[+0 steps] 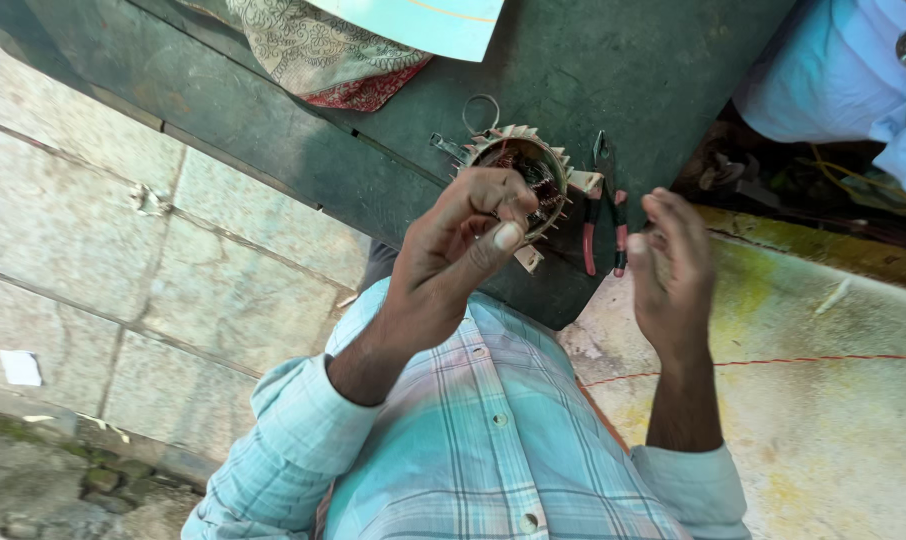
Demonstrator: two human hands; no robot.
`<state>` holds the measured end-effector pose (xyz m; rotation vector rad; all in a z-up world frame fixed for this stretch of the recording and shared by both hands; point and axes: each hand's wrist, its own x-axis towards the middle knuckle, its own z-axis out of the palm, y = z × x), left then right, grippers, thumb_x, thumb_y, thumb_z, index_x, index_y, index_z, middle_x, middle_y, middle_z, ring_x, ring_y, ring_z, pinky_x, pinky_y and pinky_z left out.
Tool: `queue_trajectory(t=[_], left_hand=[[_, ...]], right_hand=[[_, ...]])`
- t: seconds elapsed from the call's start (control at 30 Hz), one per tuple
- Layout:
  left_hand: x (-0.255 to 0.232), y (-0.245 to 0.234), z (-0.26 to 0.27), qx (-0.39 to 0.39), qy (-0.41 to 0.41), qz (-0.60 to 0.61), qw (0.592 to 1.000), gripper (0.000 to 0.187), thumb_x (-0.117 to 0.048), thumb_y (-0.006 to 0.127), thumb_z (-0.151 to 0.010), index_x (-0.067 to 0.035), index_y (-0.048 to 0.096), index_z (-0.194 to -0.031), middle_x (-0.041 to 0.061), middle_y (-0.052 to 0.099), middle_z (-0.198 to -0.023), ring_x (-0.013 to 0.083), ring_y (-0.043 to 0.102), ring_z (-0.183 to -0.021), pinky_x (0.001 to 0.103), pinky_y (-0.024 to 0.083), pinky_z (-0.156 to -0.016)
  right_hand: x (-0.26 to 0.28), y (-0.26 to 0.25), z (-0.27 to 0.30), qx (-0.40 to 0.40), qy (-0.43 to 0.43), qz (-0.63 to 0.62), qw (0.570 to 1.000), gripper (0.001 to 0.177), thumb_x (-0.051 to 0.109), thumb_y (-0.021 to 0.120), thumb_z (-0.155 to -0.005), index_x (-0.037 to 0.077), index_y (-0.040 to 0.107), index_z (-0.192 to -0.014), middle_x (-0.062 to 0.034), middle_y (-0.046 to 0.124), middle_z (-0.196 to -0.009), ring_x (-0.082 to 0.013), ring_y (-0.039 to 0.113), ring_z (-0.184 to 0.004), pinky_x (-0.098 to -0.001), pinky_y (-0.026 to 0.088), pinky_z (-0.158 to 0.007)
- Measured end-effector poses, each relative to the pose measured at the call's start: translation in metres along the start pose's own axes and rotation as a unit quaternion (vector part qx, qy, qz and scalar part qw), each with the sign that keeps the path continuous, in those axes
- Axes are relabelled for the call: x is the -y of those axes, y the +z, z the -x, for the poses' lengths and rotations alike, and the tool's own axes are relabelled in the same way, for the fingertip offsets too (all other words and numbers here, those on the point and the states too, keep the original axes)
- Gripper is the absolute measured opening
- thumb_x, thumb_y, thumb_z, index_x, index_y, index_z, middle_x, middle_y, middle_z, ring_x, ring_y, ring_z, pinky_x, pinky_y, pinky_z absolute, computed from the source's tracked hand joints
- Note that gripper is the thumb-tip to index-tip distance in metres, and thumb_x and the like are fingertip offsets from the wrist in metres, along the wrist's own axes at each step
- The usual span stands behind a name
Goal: The person uses pliers to pull and cut copper wires from a cylindrical electrical component on a workbench. They repeatedly adjust the component, cut individual wires, and gather the removed wires into a bundle.
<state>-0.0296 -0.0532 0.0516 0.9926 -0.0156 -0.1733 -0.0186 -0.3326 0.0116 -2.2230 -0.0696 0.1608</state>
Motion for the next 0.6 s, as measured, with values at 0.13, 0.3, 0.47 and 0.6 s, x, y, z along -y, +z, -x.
queue_trajectory(t=[0.13,0.3,0.47,0.6], left_hand=[[0.003,0.027,0.017,0.020,0.005,-0.041,0.999,0.012,-0.016,0.061,-0.115,-0.005,0.058,-0.111,0.006,0.052,-0.126,0.0111,0.051,-0.113,0.030,0.045,-0.106],[0.006,0.055,0.033,0.029,0.001,-0.105,0.994,0.008,-0.011,0.061,-0.110,-0.003,0.060,-0.113,0.007,0.051,-0.127,0.0097,0.053,-0.110,0.029,0.049,-0.096],[0.002,0.069,0.053,0.007,0.005,0.015,1.000,0.006,-0.007,0.057,-0.113,-0.004,0.057,-0.119,0.013,0.066,-0.115,0.0065,0.056,-0.087,0.024,0.048,-0.078],[0.002,0.063,0.067,0.014,-0.029,0.107,0.994,0.004,-0.007,0.055,-0.114,-0.006,0.054,-0.118,0.010,0.064,-0.099,0.0083,0.054,-0.079,0.025,0.047,-0.072]], right_hand=[[0.070,-0.029,0.019,-0.061,-0.166,-0.034,0.984,0.030,0.026,0.063,-0.102,0.006,0.064,-0.125,-0.0132,0.065,-0.129,-0.0278,0.063,-0.121,-0.0417,0.052,-0.107],[0.105,-0.023,0.023,-0.013,-0.325,0.122,0.938,0.025,0.015,0.080,-0.093,0.001,0.072,-0.112,-0.0058,0.072,-0.092,-0.0199,0.068,-0.089,-0.0440,0.047,-0.096],[0.111,-0.020,0.043,-0.017,-0.310,0.073,0.948,0.013,0.006,0.082,-0.088,0.004,0.076,-0.099,-0.0004,0.066,-0.072,-0.0164,0.061,-0.066,-0.0401,0.047,-0.086],[0.116,-0.017,0.073,-0.048,-0.274,0.046,0.960,0.013,0.004,0.082,-0.088,0.002,0.073,-0.097,-0.0026,0.069,-0.075,-0.0150,0.063,-0.066,-0.0380,0.049,-0.087]])
